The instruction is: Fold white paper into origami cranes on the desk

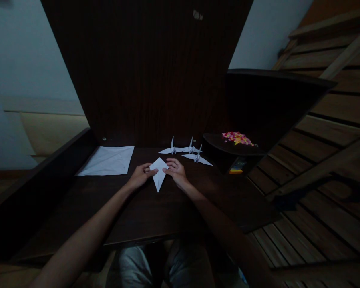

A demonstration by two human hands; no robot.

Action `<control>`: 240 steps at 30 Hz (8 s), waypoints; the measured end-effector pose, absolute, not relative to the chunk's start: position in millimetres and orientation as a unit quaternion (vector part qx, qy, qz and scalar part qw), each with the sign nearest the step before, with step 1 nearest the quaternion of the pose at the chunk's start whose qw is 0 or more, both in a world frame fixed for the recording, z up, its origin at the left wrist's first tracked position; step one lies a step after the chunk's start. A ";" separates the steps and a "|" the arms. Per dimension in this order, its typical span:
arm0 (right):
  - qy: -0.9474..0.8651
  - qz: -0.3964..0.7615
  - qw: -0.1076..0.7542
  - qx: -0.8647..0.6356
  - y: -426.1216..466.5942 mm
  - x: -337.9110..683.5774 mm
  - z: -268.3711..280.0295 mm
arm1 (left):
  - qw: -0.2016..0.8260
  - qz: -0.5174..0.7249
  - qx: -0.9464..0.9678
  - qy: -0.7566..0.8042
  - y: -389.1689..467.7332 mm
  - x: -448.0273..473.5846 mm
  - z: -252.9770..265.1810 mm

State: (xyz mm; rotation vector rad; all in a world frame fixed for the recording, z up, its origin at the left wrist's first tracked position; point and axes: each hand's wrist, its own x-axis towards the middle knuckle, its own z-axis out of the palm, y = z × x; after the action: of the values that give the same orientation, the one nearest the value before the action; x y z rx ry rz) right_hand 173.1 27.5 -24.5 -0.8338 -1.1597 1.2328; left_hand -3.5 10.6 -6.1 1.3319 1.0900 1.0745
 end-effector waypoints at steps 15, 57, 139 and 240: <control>-0.505 0.526 0.581 -0.362 18.2 170.3 -16.8 | 0.525 0.501 0.526 0.444 12.9 -4.5 -5.8; -0.551 0.526 0.532 -0.369 12.5 170.9 -13.3 | 0.535 0.454 0.560 0.441 1.8 1.2 0.3; -0.536 0.530 0.550 -0.360 13.1 173.1 -14.2 | 0.560 0.462 0.544 0.422 3.5 3.2 0.9; -0.679 0.364 0.558 -0.307 6.8 182.3 -12.4 | 0.402 0.520 0.657 0.369 -0.3 -5.2 5.1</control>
State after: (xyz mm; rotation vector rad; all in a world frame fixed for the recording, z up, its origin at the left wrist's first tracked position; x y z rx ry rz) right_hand 182.3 6.8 -12.4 -0.7237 -1.6024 0.8587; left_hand -5.2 -0.3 5.1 1.6609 0.9319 1.3141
